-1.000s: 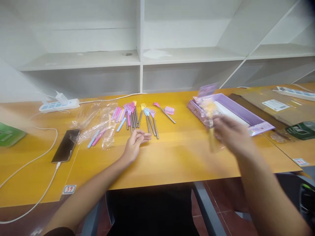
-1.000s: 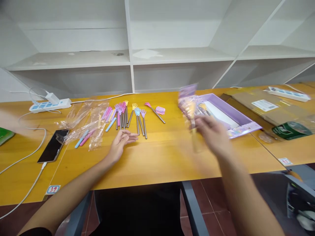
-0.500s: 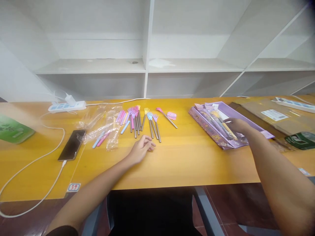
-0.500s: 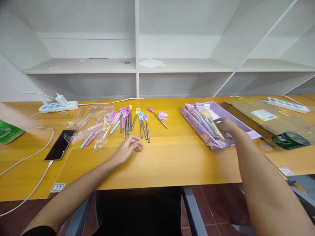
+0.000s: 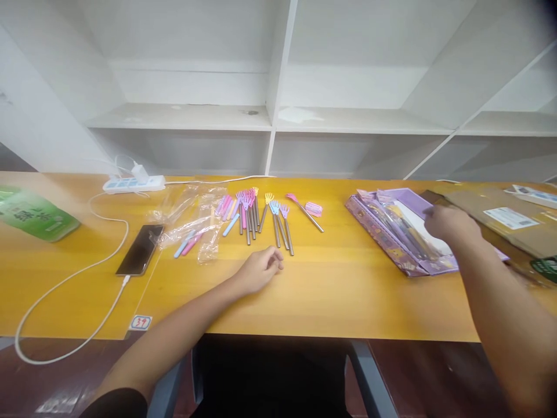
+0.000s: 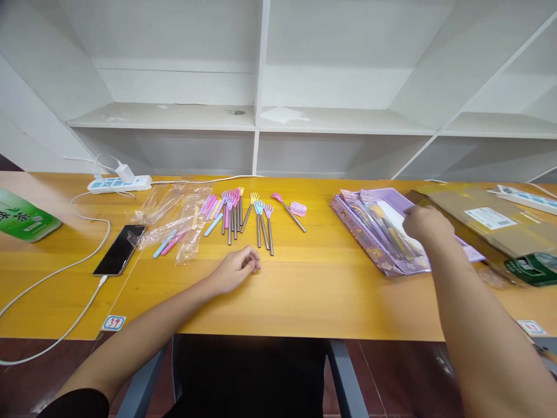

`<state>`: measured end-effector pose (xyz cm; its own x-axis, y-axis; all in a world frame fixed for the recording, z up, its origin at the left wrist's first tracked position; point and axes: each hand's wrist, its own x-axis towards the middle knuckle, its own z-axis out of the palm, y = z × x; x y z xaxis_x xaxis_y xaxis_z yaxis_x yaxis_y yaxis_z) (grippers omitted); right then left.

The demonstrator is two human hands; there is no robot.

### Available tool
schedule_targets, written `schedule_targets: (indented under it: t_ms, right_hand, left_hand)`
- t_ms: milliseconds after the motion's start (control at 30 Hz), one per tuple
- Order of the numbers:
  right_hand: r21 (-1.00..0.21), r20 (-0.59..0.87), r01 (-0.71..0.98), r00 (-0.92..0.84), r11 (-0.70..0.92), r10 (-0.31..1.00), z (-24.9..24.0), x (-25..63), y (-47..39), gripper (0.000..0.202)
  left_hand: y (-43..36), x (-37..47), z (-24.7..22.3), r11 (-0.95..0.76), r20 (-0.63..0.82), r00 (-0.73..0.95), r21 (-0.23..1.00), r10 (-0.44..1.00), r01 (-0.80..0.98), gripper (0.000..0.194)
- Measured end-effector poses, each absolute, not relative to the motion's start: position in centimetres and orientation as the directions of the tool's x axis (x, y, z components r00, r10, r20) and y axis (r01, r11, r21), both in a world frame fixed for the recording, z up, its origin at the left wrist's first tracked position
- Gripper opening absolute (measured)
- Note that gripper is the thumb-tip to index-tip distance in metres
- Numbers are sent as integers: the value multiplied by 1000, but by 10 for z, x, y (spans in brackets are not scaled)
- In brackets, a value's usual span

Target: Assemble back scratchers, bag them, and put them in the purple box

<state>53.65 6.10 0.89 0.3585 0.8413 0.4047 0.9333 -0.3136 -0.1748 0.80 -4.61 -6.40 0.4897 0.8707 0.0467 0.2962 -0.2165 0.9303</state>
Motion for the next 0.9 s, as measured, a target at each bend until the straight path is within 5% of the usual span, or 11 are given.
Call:
schedule_targets:
  t_ms: [100, 333, 467, 600, 900]
  right_hand:
    - [-149, 380, 958, 284, -245, 880, 12, 491, 56, 25]
    - [-368, 330, 912, -52, 179, 943, -7, 334, 41, 25]
    - [-466, 188, 872, -70, 152, 980, -41, 280, 42, 33]
    - [-417, 156, 903, -40, 103, 987, -70, 260, 41, 44]
    - [-450, 131, 872, -149, 193, 980, -68, 257, 22, 30]
  left_hand:
    - [-46, 8, -59, -248, 45, 505, 906, 862, 342, 13]
    - [-43, 6, -51, -338, 90, 504, 840, 859, 425, 17]
    - [-40, 3, -50, -406, 136, 503, 778, 853, 479, 17]
    - [-37, 1, -49, -427, 154, 482, 733, 862, 530, 19]
    - [-35, 3, -52, -429, 149, 478, 713, 866, 555, 19]
